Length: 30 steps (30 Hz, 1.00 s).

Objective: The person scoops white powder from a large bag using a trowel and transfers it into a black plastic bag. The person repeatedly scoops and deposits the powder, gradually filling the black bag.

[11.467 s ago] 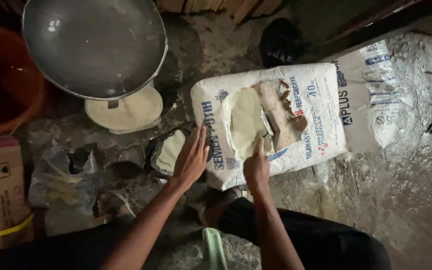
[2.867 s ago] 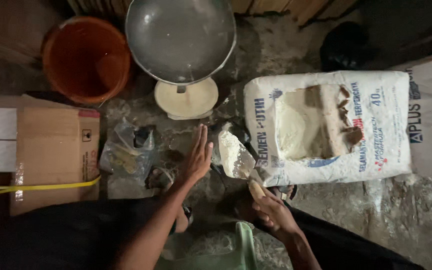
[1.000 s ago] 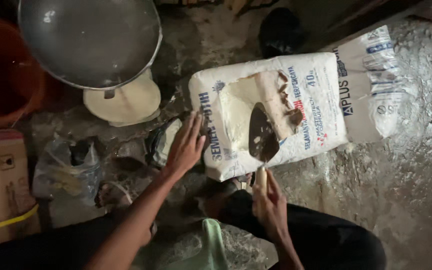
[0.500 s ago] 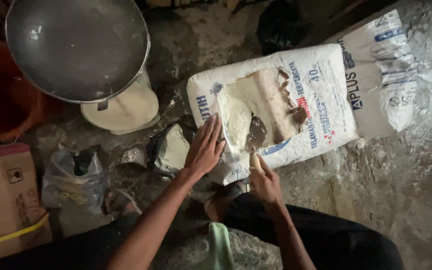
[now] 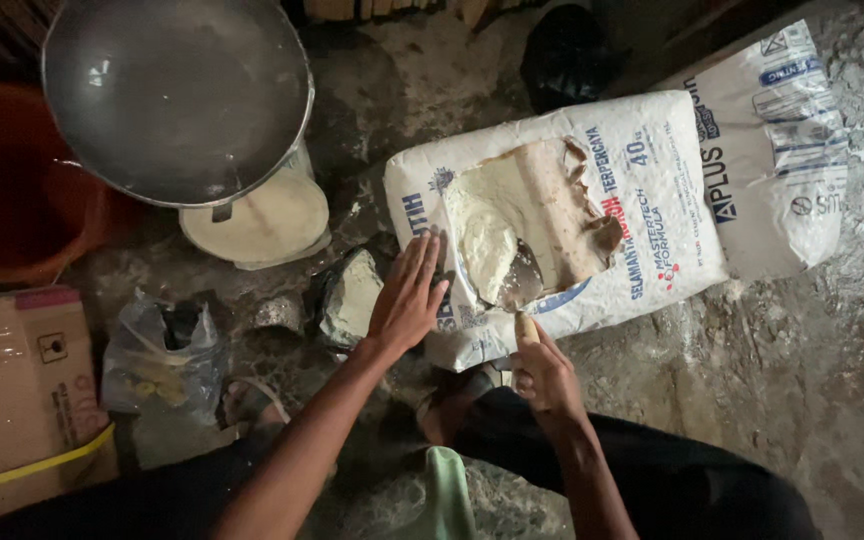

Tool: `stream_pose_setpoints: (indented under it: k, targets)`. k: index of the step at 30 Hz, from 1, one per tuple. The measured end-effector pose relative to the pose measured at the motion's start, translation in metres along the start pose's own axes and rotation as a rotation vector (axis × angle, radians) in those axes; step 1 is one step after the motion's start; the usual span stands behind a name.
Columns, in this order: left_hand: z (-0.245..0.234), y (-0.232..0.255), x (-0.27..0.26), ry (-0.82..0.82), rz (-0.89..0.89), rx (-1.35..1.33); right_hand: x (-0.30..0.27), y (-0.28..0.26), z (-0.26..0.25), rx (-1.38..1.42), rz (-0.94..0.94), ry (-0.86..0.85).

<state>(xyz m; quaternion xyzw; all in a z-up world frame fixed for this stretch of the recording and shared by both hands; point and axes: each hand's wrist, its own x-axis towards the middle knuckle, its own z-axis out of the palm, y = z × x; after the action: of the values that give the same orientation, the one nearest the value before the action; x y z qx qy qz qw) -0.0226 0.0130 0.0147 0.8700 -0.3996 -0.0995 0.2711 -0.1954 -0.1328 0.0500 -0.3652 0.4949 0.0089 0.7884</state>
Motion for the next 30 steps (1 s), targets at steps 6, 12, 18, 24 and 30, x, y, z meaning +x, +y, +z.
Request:
stream_pose_setpoints:
  k: [6,12,18,24,30]
  targets:
    - [-0.005,0.002,-0.001,-0.001,0.000,-0.018,0.001,0.005,-0.007,-0.054,-0.011,0.031]
    - [-0.002,0.005,-0.007,-0.034,-0.026,-0.014,-0.010,-0.016,0.022,-0.178,-0.052,0.051]
    - [0.002,-0.001,0.001,0.034,0.010,0.040,0.001,-0.007,0.009,-0.116,-0.101,-0.020]
    - [-0.003,0.002,0.001,0.018,-0.001,-0.087,-0.058,-0.033,0.038,-0.075,-0.086,-0.029]
    - [0.000,-0.004,-0.017,0.170,0.048,-0.021,-0.070,-0.014,0.002,-1.110,-0.720,-0.137]
